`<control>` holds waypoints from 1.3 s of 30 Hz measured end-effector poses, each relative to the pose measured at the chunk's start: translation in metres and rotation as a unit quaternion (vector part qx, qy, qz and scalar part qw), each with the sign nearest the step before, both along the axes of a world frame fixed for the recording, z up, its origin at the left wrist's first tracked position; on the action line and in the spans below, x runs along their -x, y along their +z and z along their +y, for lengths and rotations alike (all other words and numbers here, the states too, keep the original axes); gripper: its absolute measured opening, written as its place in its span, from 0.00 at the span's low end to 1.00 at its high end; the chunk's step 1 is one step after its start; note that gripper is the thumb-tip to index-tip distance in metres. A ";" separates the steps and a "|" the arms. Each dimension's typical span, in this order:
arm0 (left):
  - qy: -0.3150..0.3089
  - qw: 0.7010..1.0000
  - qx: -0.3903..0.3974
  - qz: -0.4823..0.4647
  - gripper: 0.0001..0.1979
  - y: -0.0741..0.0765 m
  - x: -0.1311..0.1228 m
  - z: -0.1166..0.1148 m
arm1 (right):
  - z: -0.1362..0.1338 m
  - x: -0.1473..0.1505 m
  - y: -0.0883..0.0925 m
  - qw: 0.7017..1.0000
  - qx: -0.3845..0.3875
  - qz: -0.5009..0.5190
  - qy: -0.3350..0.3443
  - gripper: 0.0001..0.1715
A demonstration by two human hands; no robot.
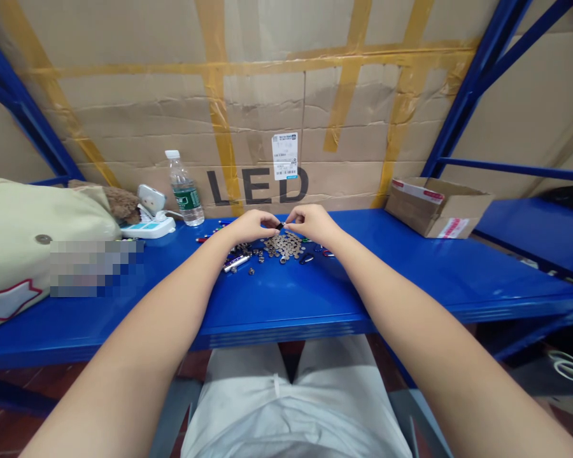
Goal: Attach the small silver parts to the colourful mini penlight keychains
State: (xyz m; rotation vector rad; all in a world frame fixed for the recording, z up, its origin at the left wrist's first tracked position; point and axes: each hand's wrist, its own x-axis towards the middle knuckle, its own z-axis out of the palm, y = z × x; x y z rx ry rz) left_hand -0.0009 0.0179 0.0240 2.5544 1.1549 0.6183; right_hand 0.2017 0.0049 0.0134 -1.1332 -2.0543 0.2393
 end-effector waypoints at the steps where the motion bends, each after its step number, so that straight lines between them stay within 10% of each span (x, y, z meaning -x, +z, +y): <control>1: -0.002 1.000 0.001 0.000 0.16 0.000 0.000 -0.001 | 0.000 0.000 -0.001 1.000 0.000 -0.002 0.000 0.07; 14: 0.013 1.000 0.012 -0.005 0.17 -0.001 0.001 0.001 | -0.008 -0.001 0.006 0.997 0.015 -0.070 0.031 0.11; 23: 0.023 1.000 0.002 0.002 0.17 -0.003 0.005 0.006 | -0.026 0.003 0.009 0.941 0.149 -0.224 0.207 0.12; 39: 0.022 0.999 0.030 -0.006 0.17 -0.003 0.002 0.003 | -0.011 -0.007 0.011 0.992 0.049 -0.100 0.056 0.09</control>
